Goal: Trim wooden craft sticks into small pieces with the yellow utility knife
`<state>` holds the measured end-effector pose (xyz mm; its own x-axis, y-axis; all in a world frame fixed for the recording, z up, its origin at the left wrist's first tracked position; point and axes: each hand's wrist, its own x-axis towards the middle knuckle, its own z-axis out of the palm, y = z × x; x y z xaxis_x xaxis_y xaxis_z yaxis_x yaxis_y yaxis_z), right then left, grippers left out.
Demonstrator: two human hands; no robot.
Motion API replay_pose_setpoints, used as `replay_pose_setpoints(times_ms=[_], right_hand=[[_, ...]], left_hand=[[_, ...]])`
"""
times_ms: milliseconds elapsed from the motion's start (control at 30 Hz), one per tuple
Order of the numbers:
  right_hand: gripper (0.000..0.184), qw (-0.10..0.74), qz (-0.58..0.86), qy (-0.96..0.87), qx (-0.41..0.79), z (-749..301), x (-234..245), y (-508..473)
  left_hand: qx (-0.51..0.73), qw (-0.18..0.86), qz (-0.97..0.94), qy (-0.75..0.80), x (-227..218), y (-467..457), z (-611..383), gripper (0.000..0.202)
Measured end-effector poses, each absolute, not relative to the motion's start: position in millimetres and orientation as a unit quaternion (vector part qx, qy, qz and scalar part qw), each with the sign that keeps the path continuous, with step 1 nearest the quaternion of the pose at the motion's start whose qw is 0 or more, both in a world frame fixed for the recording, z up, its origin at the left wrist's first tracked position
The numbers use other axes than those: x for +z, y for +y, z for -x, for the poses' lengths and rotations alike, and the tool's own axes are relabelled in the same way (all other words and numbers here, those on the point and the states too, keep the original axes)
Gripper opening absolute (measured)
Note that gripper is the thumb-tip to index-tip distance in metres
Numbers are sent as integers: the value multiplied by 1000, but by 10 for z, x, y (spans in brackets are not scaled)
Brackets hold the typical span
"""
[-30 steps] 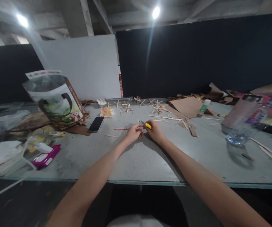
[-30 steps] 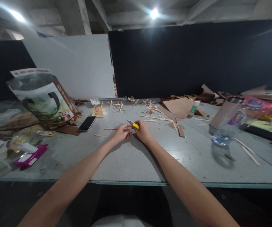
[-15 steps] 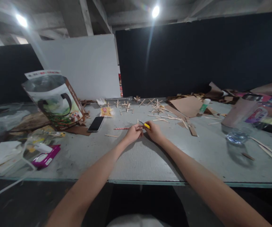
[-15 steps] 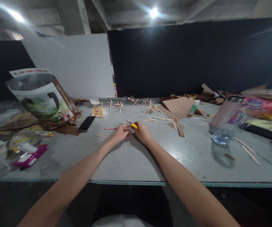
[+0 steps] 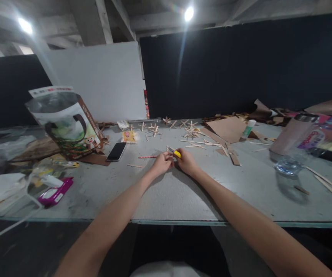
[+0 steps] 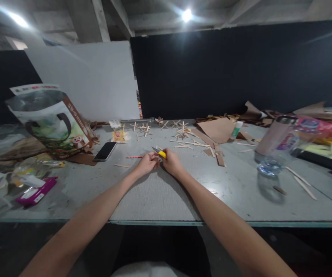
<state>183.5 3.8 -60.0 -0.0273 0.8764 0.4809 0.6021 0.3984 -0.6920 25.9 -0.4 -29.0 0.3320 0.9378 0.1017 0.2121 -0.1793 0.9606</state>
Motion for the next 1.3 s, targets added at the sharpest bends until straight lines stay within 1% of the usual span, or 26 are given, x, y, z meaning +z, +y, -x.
replay_pose_setpoints(times_ms=[100,233,367,500,600,767,933,1300], right_hand=[[10,459,529,-697,153,-1821,-602,41],[5,464,533,-690,157,-1807,-585,42],[8,468,535,-686,156,-1766,-572,15],[5,467,525,-695,157,-1667,-577,-43],[7,469,520,-696,156,-1610,-564,-76],[11,475,529,-688,149,-1654,-523,-93],[11,471,540,-682,144,-1716,-513,-100],[14,476,540,-682,131,-1740,-515,-91]], left_hand=[[385,462,-665,443,-292,-8,-262,21],[396,443,-662,457,-294,-29,-281,24],[422,427,-649,468,-308,-35,-305,18],[454,424,-621,478,-313,29,-282,9],[470,431,-598,486,-307,94,-245,6],[488,445,-572,485,-300,127,-217,10],[492,459,-568,474,-291,96,-218,15],[489,470,-570,465,-280,101,-191,17]])
